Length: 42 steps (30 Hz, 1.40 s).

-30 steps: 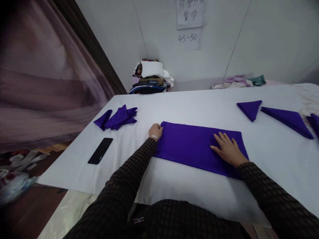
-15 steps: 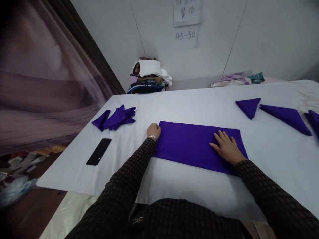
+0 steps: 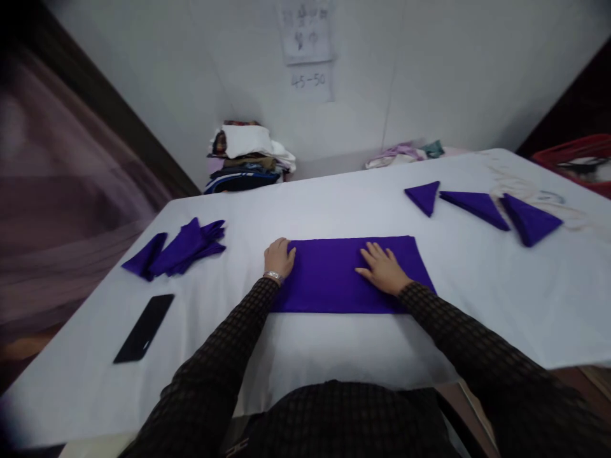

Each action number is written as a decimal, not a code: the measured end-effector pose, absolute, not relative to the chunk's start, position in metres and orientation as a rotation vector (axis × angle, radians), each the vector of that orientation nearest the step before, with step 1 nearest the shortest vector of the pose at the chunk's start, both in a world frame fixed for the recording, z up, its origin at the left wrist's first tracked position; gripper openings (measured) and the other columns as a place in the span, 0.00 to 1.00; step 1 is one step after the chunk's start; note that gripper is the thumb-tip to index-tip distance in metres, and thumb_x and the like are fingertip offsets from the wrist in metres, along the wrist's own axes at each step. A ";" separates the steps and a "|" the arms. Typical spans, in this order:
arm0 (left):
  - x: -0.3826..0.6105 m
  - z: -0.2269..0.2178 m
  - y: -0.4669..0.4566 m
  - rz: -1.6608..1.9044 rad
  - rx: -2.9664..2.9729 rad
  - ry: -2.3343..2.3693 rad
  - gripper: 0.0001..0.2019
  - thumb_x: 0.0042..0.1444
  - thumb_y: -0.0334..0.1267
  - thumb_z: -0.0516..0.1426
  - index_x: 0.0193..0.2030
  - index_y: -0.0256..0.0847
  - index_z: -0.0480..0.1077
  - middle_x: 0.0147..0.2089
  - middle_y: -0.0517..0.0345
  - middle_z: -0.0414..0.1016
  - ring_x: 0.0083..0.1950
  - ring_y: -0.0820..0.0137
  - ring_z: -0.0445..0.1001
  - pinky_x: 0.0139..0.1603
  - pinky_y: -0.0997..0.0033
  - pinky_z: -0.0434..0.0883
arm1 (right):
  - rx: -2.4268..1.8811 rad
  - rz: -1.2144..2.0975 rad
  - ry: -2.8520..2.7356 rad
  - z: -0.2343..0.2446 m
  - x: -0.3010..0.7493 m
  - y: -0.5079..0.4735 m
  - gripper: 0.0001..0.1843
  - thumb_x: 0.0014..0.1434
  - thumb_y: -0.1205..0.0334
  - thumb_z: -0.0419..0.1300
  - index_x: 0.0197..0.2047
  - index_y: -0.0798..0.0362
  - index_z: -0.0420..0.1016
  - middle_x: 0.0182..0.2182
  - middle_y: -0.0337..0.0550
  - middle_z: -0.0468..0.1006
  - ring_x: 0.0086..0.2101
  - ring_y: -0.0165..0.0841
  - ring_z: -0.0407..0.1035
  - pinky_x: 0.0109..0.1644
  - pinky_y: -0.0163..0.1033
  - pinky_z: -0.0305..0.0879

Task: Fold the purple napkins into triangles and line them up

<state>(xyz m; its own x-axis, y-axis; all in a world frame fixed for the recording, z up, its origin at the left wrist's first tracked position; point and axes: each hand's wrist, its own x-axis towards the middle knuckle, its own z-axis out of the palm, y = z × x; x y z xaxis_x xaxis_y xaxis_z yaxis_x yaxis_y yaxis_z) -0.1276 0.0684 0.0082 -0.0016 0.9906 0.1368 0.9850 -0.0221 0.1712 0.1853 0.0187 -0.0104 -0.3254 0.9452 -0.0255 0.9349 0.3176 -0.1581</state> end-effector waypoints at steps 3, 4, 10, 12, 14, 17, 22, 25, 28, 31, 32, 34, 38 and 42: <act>-0.112 0.003 0.070 0.200 2.406 1.921 0.24 0.65 0.48 0.46 0.64 0.44 0.60 0.71 0.51 0.55 0.71 0.59 0.51 0.70 0.54 0.48 | -1.667 0.291 -2.556 0.002 0.156 0.023 0.37 0.65 0.40 0.42 0.69 0.55 0.55 0.69 0.57 0.50 0.67 0.49 0.42 0.66 0.60 0.43; -0.109 0.000 0.070 0.145 2.419 1.894 0.26 0.64 0.51 0.45 0.66 0.43 0.58 0.72 0.50 0.52 0.72 0.57 0.48 0.70 0.52 0.46 | -1.645 0.312 -2.570 0.005 0.147 0.025 0.38 0.65 0.40 0.42 0.69 0.57 0.54 0.69 0.57 0.49 0.67 0.49 0.41 0.66 0.60 0.42; -0.110 -0.012 0.074 -0.018 2.364 1.941 0.33 0.64 0.57 0.39 0.70 0.38 0.51 0.74 0.49 0.45 0.74 0.58 0.42 0.71 0.47 0.45 | -1.647 0.396 -2.563 0.001 0.135 0.038 0.41 0.65 0.39 0.43 0.69 0.62 0.51 0.69 0.60 0.48 0.67 0.49 0.41 0.67 0.58 0.41; -0.111 -0.013 0.075 -0.031 2.381 1.947 0.33 0.64 0.56 0.39 0.70 0.38 0.51 0.74 0.49 0.45 0.74 0.58 0.42 0.71 0.47 0.45 | -1.708 0.379 -2.510 -0.003 0.144 0.041 0.41 0.65 0.39 0.43 0.69 0.62 0.52 0.69 0.60 0.48 0.67 0.49 0.41 0.67 0.58 0.40; -0.112 -0.013 0.076 -0.035 2.390 1.947 0.33 0.64 0.56 0.39 0.70 0.37 0.51 0.74 0.48 0.45 0.74 0.58 0.42 0.71 0.47 0.46 | -1.788 0.359 -2.444 -0.007 0.158 0.041 0.41 0.65 0.38 0.42 0.69 0.62 0.52 0.69 0.60 0.49 0.67 0.48 0.41 0.67 0.58 0.39; -0.113 -0.013 0.076 -0.029 2.393 1.932 0.33 0.65 0.55 0.40 0.70 0.36 0.51 0.74 0.47 0.44 0.74 0.57 0.42 0.70 0.45 0.46 | -1.938 0.317 -2.326 -0.011 0.183 0.038 0.40 0.65 0.38 0.41 0.69 0.59 0.53 0.69 0.58 0.50 0.67 0.47 0.41 0.67 0.58 0.39; -0.113 -0.012 0.076 -0.009 2.429 1.927 0.32 0.65 0.54 0.42 0.69 0.35 0.54 0.73 0.46 0.45 0.74 0.55 0.43 0.69 0.41 0.47 | -2.154 0.236 -2.128 -0.019 0.221 0.027 0.41 0.65 0.39 0.41 0.69 0.62 0.53 0.69 0.58 0.50 0.67 0.47 0.41 0.67 0.57 0.40; -0.112 -0.010 0.076 -0.014 2.432 1.933 0.31 0.65 0.53 0.43 0.68 0.37 0.55 0.73 0.46 0.47 0.73 0.54 0.44 0.69 0.42 0.48 | -2.206 0.182 -2.021 -0.021 0.242 0.026 0.39 0.65 0.40 0.43 0.67 0.63 0.56 0.67 0.60 0.53 0.66 0.49 0.44 0.66 0.58 0.42; -0.111 -0.009 0.075 -0.017 2.432 1.920 0.31 0.65 0.53 0.43 0.68 0.37 0.55 0.73 0.46 0.47 0.73 0.55 0.45 0.69 0.41 0.48 | -2.218 0.127 -1.885 -0.021 0.264 0.033 0.34 0.65 0.46 0.46 0.65 0.61 0.60 0.66 0.60 0.57 0.65 0.50 0.47 0.65 0.58 0.45; -0.110 -0.009 0.075 -0.022 2.411 1.902 0.31 0.65 0.53 0.42 0.69 0.37 0.55 0.73 0.47 0.47 0.73 0.56 0.44 0.69 0.42 0.47 | -2.209 0.107 -1.734 -0.024 0.283 0.046 0.26 0.64 0.51 0.50 0.58 0.58 0.69 0.64 0.58 0.61 0.64 0.49 0.50 0.63 0.56 0.50; -0.110 -0.009 0.075 -0.020 2.402 1.898 0.31 0.65 0.53 0.42 0.69 0.37 0.54 0.73 0.47 0.46 0.73 0.56 0.44 0.69 0.42 0.47 | -2.199 0.112 -1.688 -0.026 0.287 0.051 0.23 0.63 0.52 0.52 0.55 0.57 0.71 0.63 0.57 0.63 0.63 0.49 0.52 0.63 0.55 0.51; -0.110 -0.010 0.075 -0.014 2.387 1.895 0.31 0.65 0.53 0.42 0.69 0.36 0.54 0.73 0.47 0.46 0.74 0.57 0.44 0.69 0.42 0.46 | -2.168 0.130 -1.615 -0.030 0.291 0.059 0.19 0.61 0.53 0.55 0.50 0.55 0.74 0.60 0.55 0.66 0.62 0.48 0.54 0.62 0.53 0.54; -0.111 -0.011 0.075 -0.013 2.387 1.894 0.31 0.65 0.53 0.43 0.69 0.36 0.54 0.73 0.47 0.46 0.74 0.56 0.44 0.70 0.42 0.46 | -2.115 0.163 -1.541 -0.035 0.291 0.070 0.12 0.57 0.56 0.58 0.42 0.53 0.75 0.56 0.51 0.70 0.60 0.47 0.56 0.61 0.52 0.55; -0.110 -0.009 0.074 -0.021 2.386 1.896 0.31 0.65 0.53 0.43 0.69 0.36 0.54 0.73 0.47 0.47 0.74 0.57 0.44 0.70 0.42 0.46 | -2.129 0.171 -1.494 -0.033 0.286 0.073 0.09 0.56 0.57 0.60 0.39 0.52 0.74 0.55 0.51 0.70 0.61 0.48 0.54 0.61 0.53 0.53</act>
<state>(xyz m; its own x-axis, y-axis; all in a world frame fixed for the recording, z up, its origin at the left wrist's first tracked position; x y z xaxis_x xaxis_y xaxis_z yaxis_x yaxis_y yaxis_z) -0.1103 0.0744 -0.0091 0.2273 0.9714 -0.0688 0.9727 -0.2230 0.0650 0.2863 0.0730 -0.0334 0.3812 0.9042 0.1928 0.8374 -0.2492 -0.4865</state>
